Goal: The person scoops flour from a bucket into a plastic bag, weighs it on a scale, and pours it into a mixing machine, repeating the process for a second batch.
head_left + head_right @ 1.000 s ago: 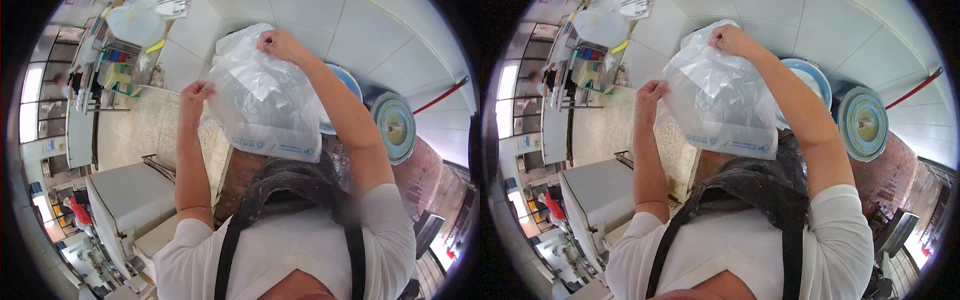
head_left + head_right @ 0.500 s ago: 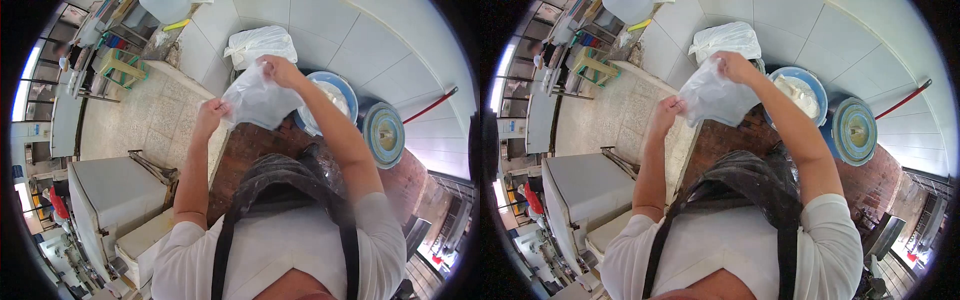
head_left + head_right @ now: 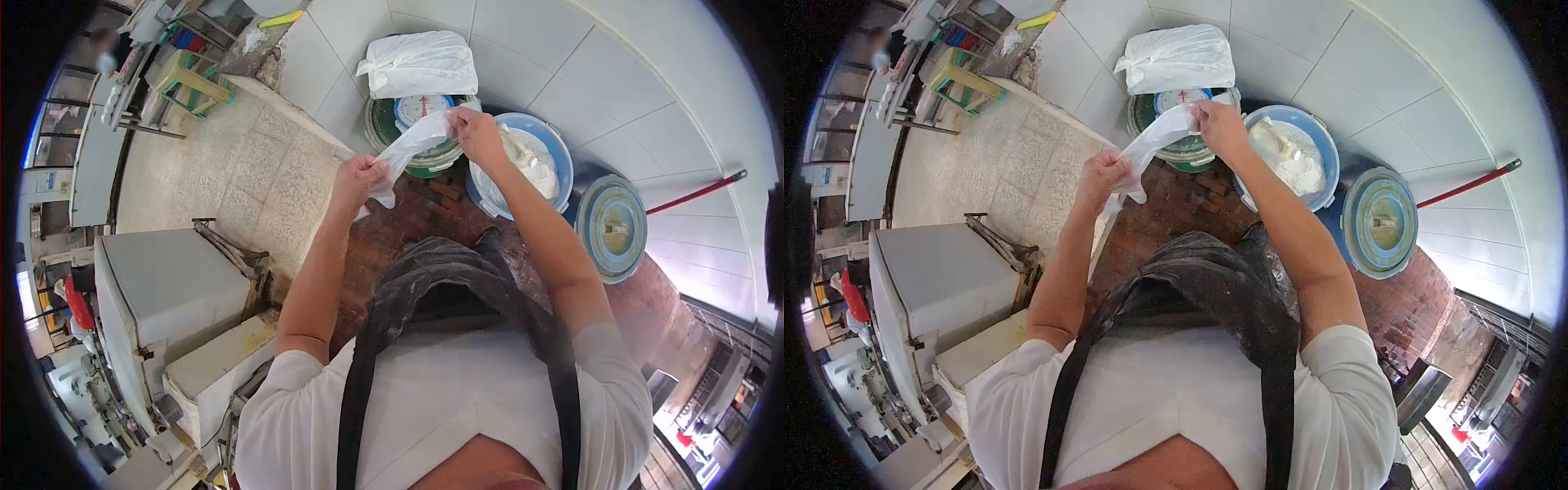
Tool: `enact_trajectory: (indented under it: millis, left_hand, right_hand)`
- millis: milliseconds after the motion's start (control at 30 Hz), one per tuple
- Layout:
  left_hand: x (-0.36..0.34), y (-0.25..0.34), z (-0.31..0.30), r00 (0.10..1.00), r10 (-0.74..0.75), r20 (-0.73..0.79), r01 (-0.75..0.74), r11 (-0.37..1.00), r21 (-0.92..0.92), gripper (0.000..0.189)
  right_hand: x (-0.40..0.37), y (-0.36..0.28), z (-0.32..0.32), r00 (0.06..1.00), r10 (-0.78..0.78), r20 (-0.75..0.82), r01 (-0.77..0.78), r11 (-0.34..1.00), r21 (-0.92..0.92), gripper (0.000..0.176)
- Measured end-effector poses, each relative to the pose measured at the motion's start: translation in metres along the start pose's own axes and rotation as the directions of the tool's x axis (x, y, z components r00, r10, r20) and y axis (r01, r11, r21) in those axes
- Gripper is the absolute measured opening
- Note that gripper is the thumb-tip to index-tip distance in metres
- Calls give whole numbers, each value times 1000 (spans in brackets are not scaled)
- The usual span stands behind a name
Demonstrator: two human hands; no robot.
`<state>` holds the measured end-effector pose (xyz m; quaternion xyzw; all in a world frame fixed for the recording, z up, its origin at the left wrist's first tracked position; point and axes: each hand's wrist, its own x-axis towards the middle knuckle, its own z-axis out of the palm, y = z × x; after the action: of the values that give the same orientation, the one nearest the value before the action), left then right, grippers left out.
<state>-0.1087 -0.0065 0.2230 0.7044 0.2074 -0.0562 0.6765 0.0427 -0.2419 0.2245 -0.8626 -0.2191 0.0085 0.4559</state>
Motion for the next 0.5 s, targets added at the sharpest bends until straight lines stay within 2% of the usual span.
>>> enact_trajectory:
  millis: [33,100,167,233,300,367,400,433,467,500]
  left_hand:
    - [0,8,4,1000,-15,-3,15,999,-51,18]
    - [-1,21,17,999,-39,-19,38,998,-43,18]
    - [-8,38,37,999,-40,25,45,972,-232,19]
    - [-5,33,45,1000,-10,25,15,980,-201,19]
    - [0,28,47,999,23,22,-19,985,-172,20]
    - [8,30,40,983,104,-149,-58,956,287,19]
    - [13,32,37,984,106,-147,-60,956,289,19]
    - [18,36,33,961,173,-216,-89,932,352,20]
    - [22,39,30,929,244,-280,-112,903,415,21]
    - [27,43,28,928,245,-280,-112,902,416,21]
  right_hand:
    - [0,4,-2,1000,1,2,-1,1000,4,20]
    - [1,12,-6,993,-112,-50,117,987,110,27]
    - [4,20,-9,991,-101,-88,110,988,111,29]
    - [4,23,-16,988,-88,-128,103,989,110,31]
    - [8,22,-32,989,95,-116,-82,991,110,29]
    - [7,27,-46,996,40,-75,-33,995,95,27]
    - [6,28,-50,999,-16,-33,19,997,81,25]
    - [2,27,-51,999,-15,-35,18,997,81,25]
    - [-4,24,-50,998,36,45,-44,981,186,22]
    - [-8,21,-49,988,79,130,-114,952,284,19]
